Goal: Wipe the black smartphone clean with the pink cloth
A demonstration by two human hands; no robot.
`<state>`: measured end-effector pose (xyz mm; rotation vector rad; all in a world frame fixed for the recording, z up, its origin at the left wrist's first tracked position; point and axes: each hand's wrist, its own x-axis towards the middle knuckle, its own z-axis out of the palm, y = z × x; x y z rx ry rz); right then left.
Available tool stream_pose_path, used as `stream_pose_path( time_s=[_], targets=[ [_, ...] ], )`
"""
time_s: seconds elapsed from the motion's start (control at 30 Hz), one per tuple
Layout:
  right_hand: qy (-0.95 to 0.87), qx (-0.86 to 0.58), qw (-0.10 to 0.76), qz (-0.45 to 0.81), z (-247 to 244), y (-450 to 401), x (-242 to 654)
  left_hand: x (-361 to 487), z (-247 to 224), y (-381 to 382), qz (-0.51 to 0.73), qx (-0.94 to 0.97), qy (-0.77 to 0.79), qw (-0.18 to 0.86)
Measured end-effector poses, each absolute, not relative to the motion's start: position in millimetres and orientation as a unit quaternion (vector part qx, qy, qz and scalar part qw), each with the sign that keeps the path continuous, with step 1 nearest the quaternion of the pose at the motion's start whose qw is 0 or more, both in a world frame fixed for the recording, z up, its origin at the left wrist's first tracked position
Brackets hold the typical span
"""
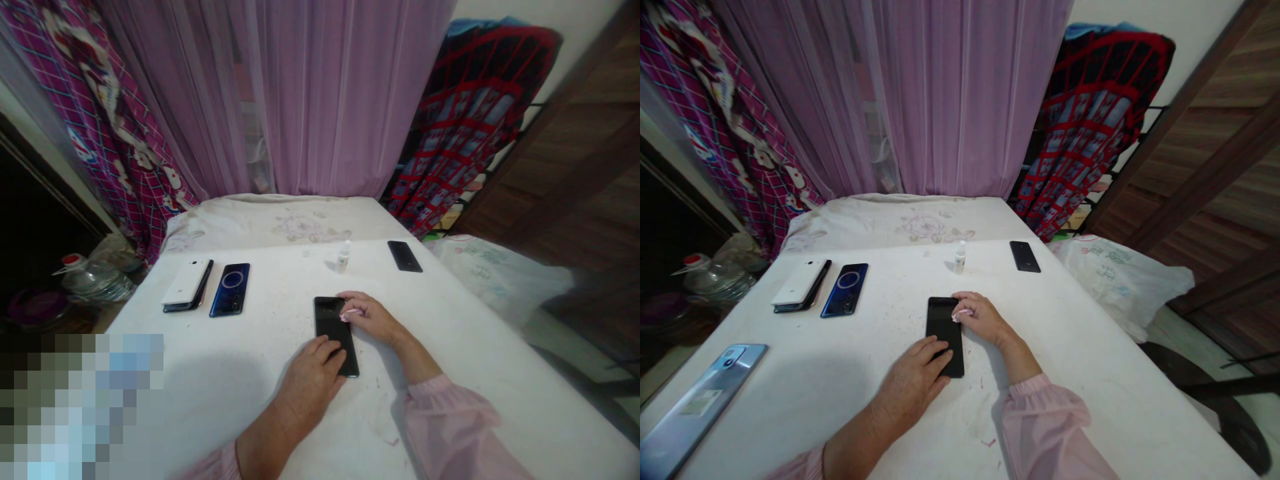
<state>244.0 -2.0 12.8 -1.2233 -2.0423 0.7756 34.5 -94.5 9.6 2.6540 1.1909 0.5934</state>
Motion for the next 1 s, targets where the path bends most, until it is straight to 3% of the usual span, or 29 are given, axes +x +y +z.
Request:
stream_pose_path(
  time_s=[0.4, 0.77, 1.0],
  targets=[
    [-0.738, -0.558, 0.346, 0.158, -5.9, 13.1, 223.3, 35.8, 8.3, -94.5, 0.196, 0.890, 0.402, 0.086],
    [-0.796, -0.453, 0.270, 0.296, 21.0, -7.8, 246.8, 34.5, 10.5, -94.8, 0.199, 0.890, 0.400, 0.090],
    [-0.788, -0.473, 0.298, 0.259, 12.0, 4.5, 237.8, 35.0, 10.1, -94.6, 0.193, 0.891, 0.402, 0.088]
  ],
)
